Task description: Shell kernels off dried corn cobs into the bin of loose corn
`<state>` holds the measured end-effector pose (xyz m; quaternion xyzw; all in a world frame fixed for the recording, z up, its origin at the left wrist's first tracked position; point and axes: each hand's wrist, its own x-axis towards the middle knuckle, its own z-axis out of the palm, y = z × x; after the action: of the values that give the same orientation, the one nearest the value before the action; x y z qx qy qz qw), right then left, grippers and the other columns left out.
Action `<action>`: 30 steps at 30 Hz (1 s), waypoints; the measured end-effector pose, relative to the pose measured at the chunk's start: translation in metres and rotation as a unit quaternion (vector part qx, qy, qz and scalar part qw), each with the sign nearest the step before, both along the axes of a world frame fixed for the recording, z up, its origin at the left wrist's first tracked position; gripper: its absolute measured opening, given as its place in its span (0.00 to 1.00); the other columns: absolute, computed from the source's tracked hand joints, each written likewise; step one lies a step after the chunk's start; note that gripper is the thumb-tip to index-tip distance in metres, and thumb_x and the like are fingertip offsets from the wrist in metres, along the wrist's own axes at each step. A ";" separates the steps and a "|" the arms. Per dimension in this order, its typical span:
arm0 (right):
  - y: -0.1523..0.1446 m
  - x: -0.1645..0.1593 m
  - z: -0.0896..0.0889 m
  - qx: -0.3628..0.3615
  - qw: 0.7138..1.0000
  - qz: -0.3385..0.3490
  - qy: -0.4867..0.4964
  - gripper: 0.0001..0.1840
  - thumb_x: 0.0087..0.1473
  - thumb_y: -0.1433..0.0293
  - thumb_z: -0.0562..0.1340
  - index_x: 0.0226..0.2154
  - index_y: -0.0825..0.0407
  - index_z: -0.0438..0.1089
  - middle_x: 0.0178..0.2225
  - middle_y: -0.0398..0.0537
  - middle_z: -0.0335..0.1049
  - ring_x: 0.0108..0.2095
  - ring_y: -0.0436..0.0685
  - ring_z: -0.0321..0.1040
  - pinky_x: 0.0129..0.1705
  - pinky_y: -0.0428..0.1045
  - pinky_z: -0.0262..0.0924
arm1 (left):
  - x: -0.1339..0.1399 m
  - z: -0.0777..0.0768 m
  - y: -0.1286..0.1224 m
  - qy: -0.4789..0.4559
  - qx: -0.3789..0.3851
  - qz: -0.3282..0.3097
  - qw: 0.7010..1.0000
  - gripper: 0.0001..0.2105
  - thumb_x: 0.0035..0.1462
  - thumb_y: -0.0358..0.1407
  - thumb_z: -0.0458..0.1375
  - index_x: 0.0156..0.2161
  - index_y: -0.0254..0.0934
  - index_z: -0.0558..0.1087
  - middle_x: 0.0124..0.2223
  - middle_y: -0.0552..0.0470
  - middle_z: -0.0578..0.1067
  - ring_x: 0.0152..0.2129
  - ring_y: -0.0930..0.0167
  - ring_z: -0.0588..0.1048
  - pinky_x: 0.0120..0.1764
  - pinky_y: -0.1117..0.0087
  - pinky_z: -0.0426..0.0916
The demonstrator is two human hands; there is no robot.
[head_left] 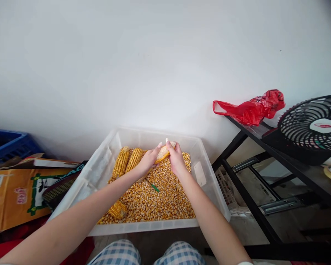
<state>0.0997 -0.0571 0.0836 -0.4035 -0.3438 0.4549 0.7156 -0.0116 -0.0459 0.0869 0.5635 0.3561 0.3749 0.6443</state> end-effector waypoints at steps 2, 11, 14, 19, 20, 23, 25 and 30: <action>0.001 0.005 0.002 -0.006 0.998 0.060 0.029 0.17 0.47 0.55 0.61 0.33 0.50 0.63 0.27 0.38 0.67 0.29 0.48 0.66 0.31 0.43 0.61 | -0.001 -0.002 0.004 -0.026 -0.024 -0.027 0.999 0.21 0.54 0.53 0.48 0.31 0.35 0.68 0.14 0.59 0.59 0.10 0.79 0.54 0.15 0.76 0.44; -0.006 0.014 0.008 0.000 0.970 0.243 0.015 0.18 0.49 0.59 0.60 0.43 0.46 0.64 0.41 0.44 0.72 0.38 0.53 0.68 0.36 0.47 0.61 | -0.013 0.003 0.018 -0.031 -0.174 -0.070 0.982 0.15 0.54 0.44 0.47 0.30 0.34 0.67 0.16 0.53 0.65 0.11 0.75 0.63 0.11 0.77 0.51; -0.008 0.009 0.006 0.005 0.975 0.222 -0.027 0.17 0.46 0.60 0.63 0.40 0.48 0.66 0.40 0.45 0.72 0.38 0.53 0.67 0.37 0.48 0.61 | -0.009 -0.001 0.015 0.002 -0.144 -0.040 0.989 0.17 0.55 0.47 0.46 0.32 0.35 0.68 0.16 0.54 0.65 0.08 0.76 0.60 0.10 0.77 0.50; -0.007 -0.002 0.000 -0.002 0.992 0.109 -0.069 0.17 0.43 0.58 0.65 0.32 0.49 0.64 0.31 0.42 0.71 0.32 0.51 0.67 0.34 0.46 0.61 | -0.002 -0.013 0.010 0.038 -0.063 0.048 0.996 0.17 0.57 0.44 0.46 0.42 0.36 0.70 0.18 0.56 0.67 0.09 0.75 0.63 0.11 0.76 0.52; -0.006 -0.003 -0.002 -0.006 0.993 0.089 -0.075 0.17 0.42 0.57 0.65 0.31 0.49 0.63 0.29 0.41 0.70 0.31 0.50 0.67 0.34 0.46 0.61 | -0.001 -0.014 0.010 0.047 -0.064 0.056 0.995 0.17 0.57 0.43 0.45 0.42 0.36 0.70 0.18 0.56 0.66 0.09 0.75 0.63 0.11 0.76 0.52; -0.005 -0.002 -0.001 -0.024 0.992 0.096 -0.074 0.18 0.45 0.53 0.62 0.32 0.50 0.64 0.30 0.42 0.71 0.32 0.52 0.68 0.34 0.47 0.62 | -0.001 -0.015 0.010 0.026 -0.094 0.035 0.995 0.17 0.57 0.42 0.43 0.42 0.36 0.69 0.18 0.56 0.67 0.08 0.75 0.62 0.11 0.77 0.51; -0.005 0.003 0.003 -0.028 0.986 0.160 -0.042 0.20 0.49 0.51 0.58 0.36 0.49 0.65 0.34 0.45 0.73 0.35 0.54 0.69 0.36 0.49 0.63 | -0.003 -0.013 0.012 -0.007 -0.122 0.007 0.992 0.17 0.57 0.43 0.43 0.37 0.35 0.69 0.17 0.55 0.67 0.07 0.76 0.61 0.10 0.77 0.49; -0.008 0.015 0.013 0.007 0.961 0.277 0.000 0.21 0.51 0.55 0.58 0.46 0.46 0.63 0.42 0.46 0.72 0.42 0.55 0.69 0.42 0.51 0.63 | -0.008 -0.005 0.017 -0.050 -0.186 -0.059 0.980 0.20 0.56 0.46 0.41 0.24 0.35 0.64 0.13 0.53 0.63 0.06 0.77 0.58 0.09 0.77 0.46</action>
<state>0.1142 -0.0651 0.0968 -0.2877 -0.4454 0.6330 0.5641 -0.0194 -0.0285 0.0815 0.4343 0.3531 0.2914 0.7757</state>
